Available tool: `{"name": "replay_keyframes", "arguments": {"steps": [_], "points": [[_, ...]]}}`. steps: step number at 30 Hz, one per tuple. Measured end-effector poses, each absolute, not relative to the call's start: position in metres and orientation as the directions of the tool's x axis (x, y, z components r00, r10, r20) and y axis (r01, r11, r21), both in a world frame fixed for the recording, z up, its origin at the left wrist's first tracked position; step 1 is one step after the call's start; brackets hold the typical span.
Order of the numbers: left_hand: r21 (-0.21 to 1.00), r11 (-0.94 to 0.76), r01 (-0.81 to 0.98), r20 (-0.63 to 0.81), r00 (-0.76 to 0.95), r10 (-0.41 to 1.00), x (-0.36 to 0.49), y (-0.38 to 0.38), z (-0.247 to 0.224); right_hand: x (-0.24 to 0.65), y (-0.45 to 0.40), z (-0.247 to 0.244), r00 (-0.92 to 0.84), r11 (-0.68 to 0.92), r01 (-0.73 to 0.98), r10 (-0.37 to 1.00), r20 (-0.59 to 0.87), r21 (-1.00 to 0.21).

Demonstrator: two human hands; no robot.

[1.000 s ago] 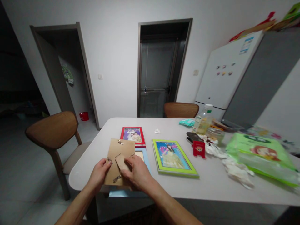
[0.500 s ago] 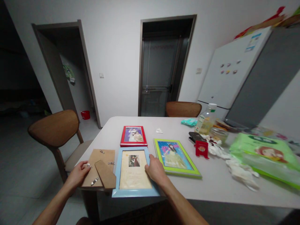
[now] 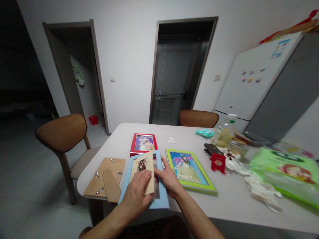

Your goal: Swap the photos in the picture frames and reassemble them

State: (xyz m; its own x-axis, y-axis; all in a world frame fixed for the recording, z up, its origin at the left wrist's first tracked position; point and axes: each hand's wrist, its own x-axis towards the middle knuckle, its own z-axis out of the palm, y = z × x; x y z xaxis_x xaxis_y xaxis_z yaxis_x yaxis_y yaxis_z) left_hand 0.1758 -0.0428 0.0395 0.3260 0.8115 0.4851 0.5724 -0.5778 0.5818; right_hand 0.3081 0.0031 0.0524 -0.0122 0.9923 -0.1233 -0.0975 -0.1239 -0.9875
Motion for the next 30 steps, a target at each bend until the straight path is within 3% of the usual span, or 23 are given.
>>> {"name": "replay_keyframes", "arguments": {"steps": [2, 4, 7, 9, 11, 14, 20, 25, 27, 30], "points": [[0.553, -0.582, 0.596, 0.528, 0.291, 0.798, 0.17, -0.039, 0.048, 0.312, 0.008, 0.048, 0.001, -0.088, 0.024, 0.996, -0.088, -0.996], [0.571, -0.523, 0.633, 0.564, 0.161, 0.81, 0.152, -0.035, 0.054, 0.32, 0.015, 0.04, 0.025, -0.036, 0.249, 0.999, -0.031, -0.968], [0.654, -0.359, 0.666, 0.556, -0.101, 0.825, 0.114, -0.032, 0.052, 0.331, 0.024, 0.022, 0.08, 0.016, 0.654, 0.993, 0.09, -0.756], [0.713, -0.234, 0.661, 0.478, -0.213, 0.852, 0.091, -0.033, 0.043, 0.334, 0.026, 0.011, 0.067, 0.042, 0.812, 0.984, 0.165, -0.582], [0.734, -0.121, 0.668, 0.381, -0.259, 0.887, 0.074, -0.038, 0.03, 0.334, 0.026, 0.006, 0.008, 0.083, 0.884, 0.981, 0.191, -0.46], [0.665, -0.002, 0.747, 0.286, -0.251, 0.925, 0.062, -0.047, 0.012, 0.329, 0.024, 0.005, -0.047, 0.099, 0.935, 0.986, 0.158, -0.34], [0.385, -0.017, 0.923, 0.369, -0.137, 0.919, 0.06, -0.056, -0.002, 0.326, 0.023, 0.006, -0.046, 0.073, 0.975, 0.99, 0.13, -0.21], [0.31, -0.08, 0.947, 0.426, -0.064, 0.903, 0.058, -0.055, -0.005, 0.319, 0.021, 0.006, -0.103, 0.182, 0.942, 0.957, 0.272, -0.282], [0.332, -0.16, 0.93, 0.434, 0.0, 0.901, 0.061, -0.056, -0.003, 0.308, 0.019, 0.007, -0.114, 0.244, 0.869, 0.945, 0.306, -0.431], [0.364, -0.324, 0.873, 0.394, 0.171, 0.903, 0.072, -0.06, -0.001, 0.281, 0.019, 0.002, -0.128, 0.202, 0.633, 0.979, 0.155, -0.748]]}}
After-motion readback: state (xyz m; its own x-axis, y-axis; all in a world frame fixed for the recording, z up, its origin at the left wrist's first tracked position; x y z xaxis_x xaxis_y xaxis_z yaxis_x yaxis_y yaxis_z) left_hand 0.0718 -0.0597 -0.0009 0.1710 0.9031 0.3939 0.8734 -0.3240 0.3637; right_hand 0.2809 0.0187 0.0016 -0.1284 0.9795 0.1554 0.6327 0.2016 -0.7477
